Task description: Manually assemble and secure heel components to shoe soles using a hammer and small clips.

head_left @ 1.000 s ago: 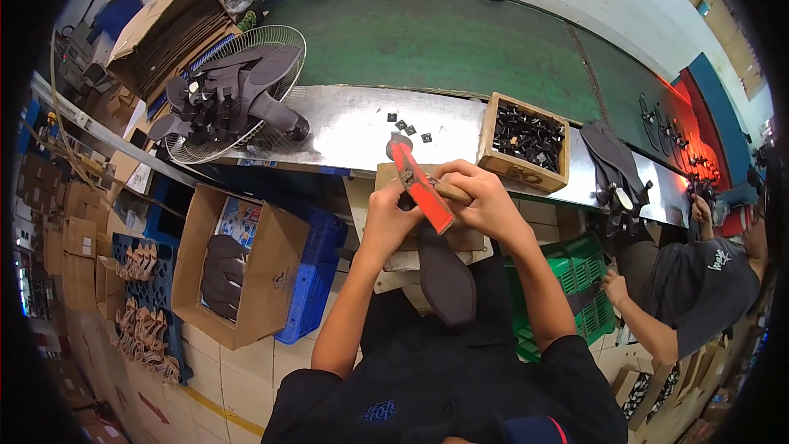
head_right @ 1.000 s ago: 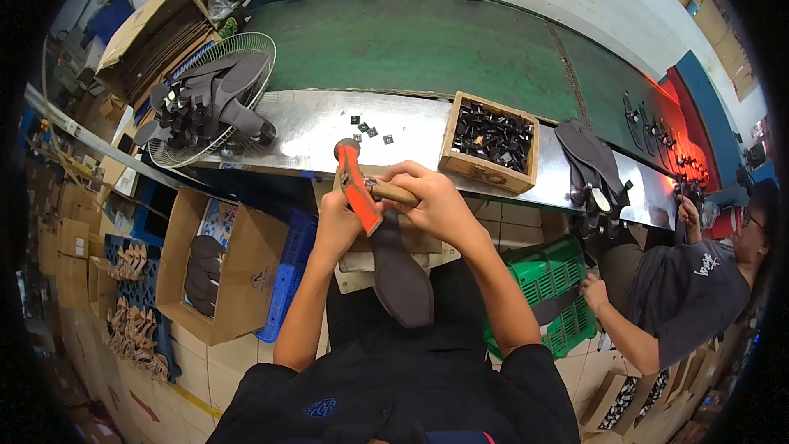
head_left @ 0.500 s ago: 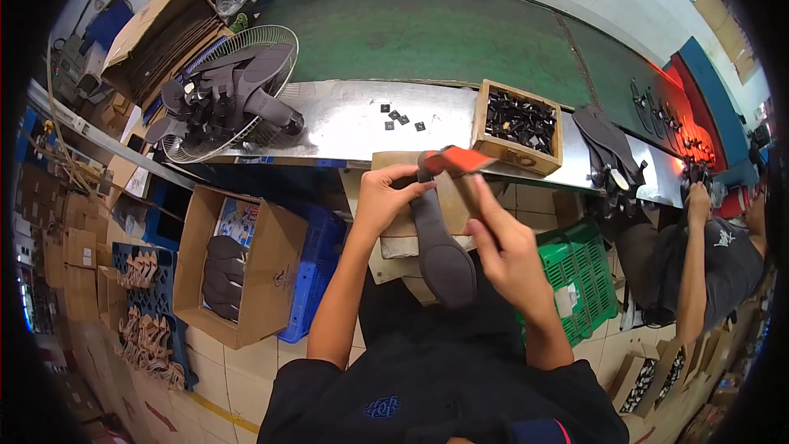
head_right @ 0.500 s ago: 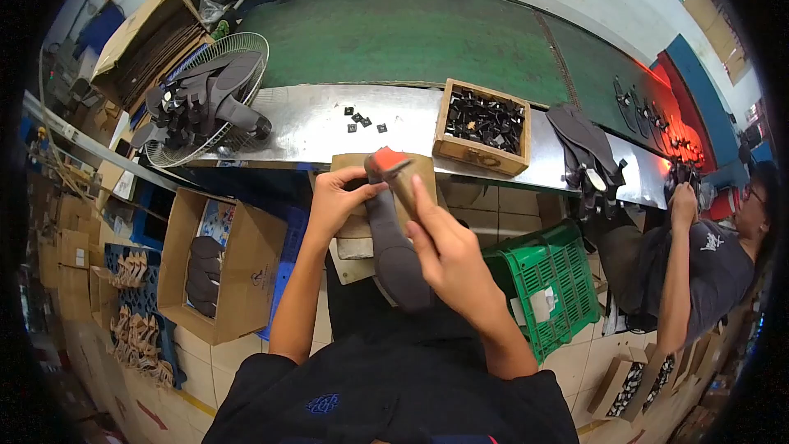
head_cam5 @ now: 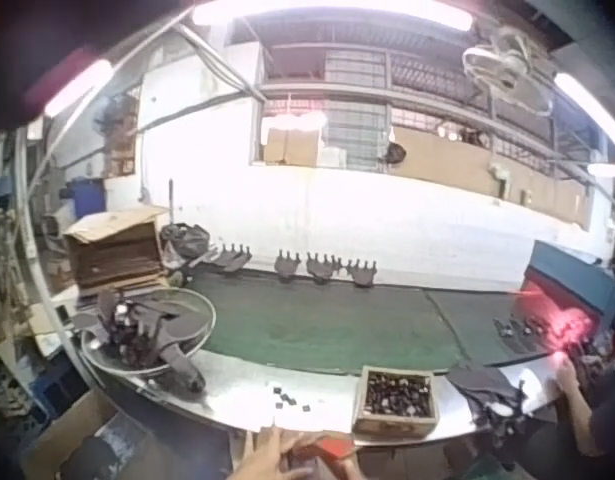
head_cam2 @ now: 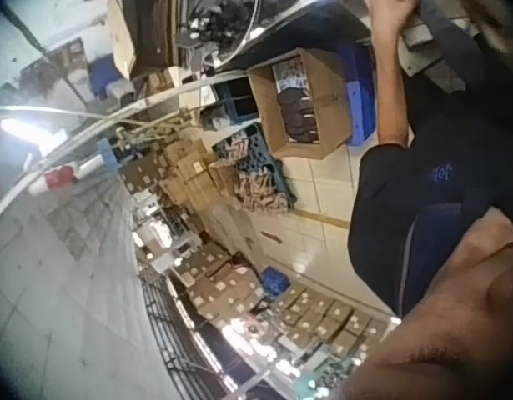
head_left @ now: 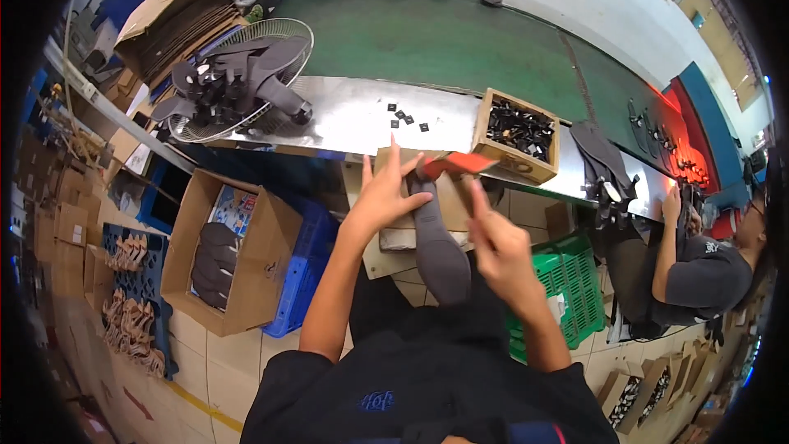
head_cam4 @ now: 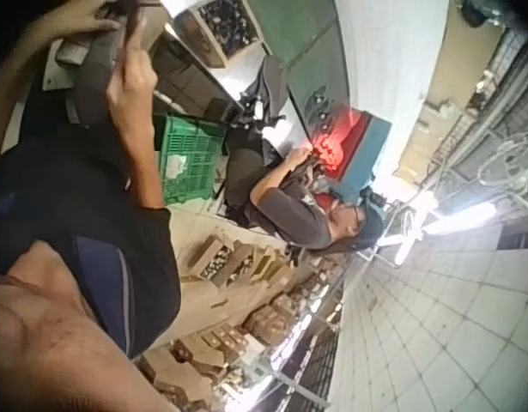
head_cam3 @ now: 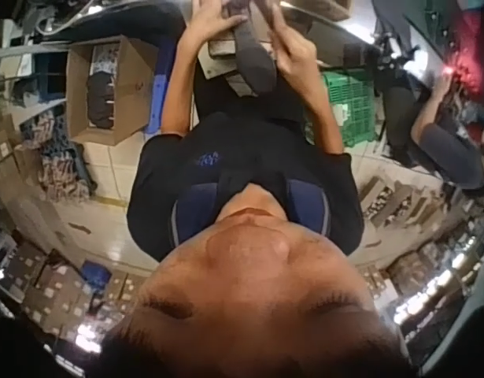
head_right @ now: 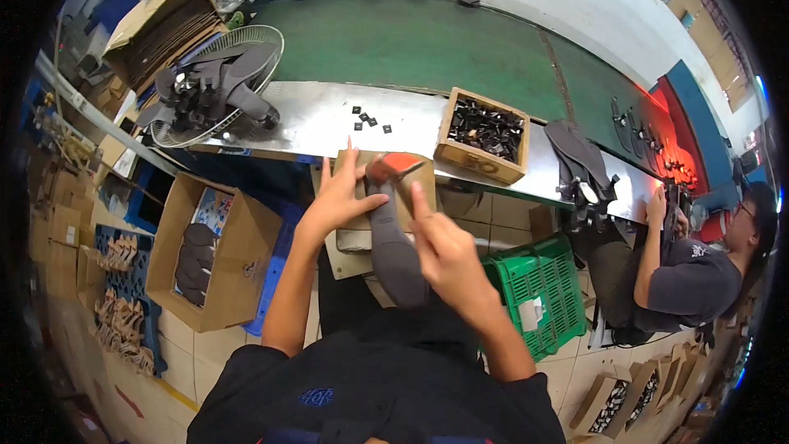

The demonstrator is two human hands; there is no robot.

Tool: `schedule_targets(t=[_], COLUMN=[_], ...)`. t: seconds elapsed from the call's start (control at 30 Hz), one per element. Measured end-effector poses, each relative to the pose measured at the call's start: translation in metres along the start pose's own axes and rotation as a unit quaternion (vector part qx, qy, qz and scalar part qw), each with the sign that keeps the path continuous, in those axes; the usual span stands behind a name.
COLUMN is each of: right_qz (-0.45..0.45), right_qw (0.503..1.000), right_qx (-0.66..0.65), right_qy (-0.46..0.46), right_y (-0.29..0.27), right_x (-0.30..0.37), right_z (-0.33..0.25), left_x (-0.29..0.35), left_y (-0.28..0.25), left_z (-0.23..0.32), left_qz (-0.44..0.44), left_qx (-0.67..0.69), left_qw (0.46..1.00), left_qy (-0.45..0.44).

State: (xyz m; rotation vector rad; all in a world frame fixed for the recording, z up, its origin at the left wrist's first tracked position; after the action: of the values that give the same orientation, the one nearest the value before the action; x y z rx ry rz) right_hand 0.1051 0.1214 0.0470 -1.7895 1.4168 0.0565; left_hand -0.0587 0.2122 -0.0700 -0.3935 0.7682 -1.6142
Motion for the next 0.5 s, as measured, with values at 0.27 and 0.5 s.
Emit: schedule_targets(t=[0.27, 0.5], right_qz=[-0.022, -0.053], right_qw=[0.997, 0.994], right_qx=[0.006, 0.099], right_qy=[0.074, -0.01], right_y=[0.008, 0.005], right_x=[0.015, 0.005], right_z=[0.022, 0.031], left_x=[0.018, 0.09], left_y=[0.004, -0.002], left_z=[0.011, 0.098], left_qz=[0.006, -0.026], left_qx=[-0.086, 0.281], left_qw=[0.995, 0.952], left_qy=[0.055, 0.119])
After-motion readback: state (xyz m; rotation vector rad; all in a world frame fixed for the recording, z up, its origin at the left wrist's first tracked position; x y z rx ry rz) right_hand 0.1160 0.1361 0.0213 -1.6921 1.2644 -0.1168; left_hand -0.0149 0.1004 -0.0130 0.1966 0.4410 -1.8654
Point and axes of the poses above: each hand's wrist, its own x-axis away from the middle knuckle, its own y-axis out of the palm, z = x × y, the point moved 10 cm from there along -x, towards the middle knuckle, and after that the axes turned 2 degrees about y, right-handed, at the moved point
